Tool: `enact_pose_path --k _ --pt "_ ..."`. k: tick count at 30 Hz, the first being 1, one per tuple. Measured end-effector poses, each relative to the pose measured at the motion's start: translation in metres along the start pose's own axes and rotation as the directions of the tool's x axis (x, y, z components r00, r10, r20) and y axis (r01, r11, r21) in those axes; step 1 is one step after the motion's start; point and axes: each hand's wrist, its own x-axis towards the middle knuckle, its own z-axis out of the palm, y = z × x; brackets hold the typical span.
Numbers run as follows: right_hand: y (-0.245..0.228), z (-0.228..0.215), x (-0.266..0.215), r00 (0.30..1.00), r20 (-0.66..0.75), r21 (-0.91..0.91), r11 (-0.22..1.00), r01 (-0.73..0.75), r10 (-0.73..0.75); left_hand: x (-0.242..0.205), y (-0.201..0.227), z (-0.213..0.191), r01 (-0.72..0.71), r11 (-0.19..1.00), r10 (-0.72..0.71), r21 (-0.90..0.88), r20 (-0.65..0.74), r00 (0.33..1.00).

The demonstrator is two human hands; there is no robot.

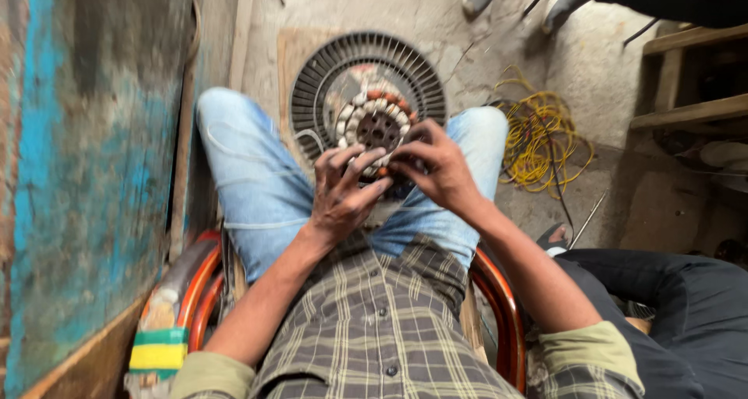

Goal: The person sits cross-legged on a chair and repeatedly ties white string around the copper windings of a motor stator resting on their lap. They pull the string tight and adjust the coils with both hands throughout the clip.

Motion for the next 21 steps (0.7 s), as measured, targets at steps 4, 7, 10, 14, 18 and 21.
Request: enact_pose_path --k 4,7,10,14,18,21 --pt "-0.006 -0.002 -0.003 1.0 -0.017 -0.021 1.0 -0.022 0.022 0.012 0.0 -0.004 -0.048 0.999 0.047 -0.018 -0.024 0.999" --pt "-0.022 -0.001 -0.014 0.998 -0.012 -0.014 0.998 -0.064 0.064 0.006 0.006 -0.007 0.003 0.999 -0.006 -0.051 -0.062 0.998" --pt "-0.052 0.008 -0.021 0.988 0.069 -0.061 0.988 0.141 -0.137 -0.002 0.017 -0.012 0.149 0.977 -0.145 -0.15 0.038 0.989" --pt "-0.093 0.013 -0.037 0.808 0.241 -0.029 0.829 0.559 -0.537 -0.002 0.032 -0.011 0.337 0.749 -0.288 -0.57 0.178 0.941" --pt "-0.104 0.009 -0.056 0.691 0.48 -0.048 0.77 0.636 -0.54 0.001 0.026 -0.008 0.393 0.692 -0.327 -0.606 0.222 0.919" --pt "-0.096 0.01 -0.056 0.738 0.423 -0.041 0.803 0.595 -0.526 0.002 0.019 -0.006 0.335 0.769 -0.242 -0.544 0.237 0.941"
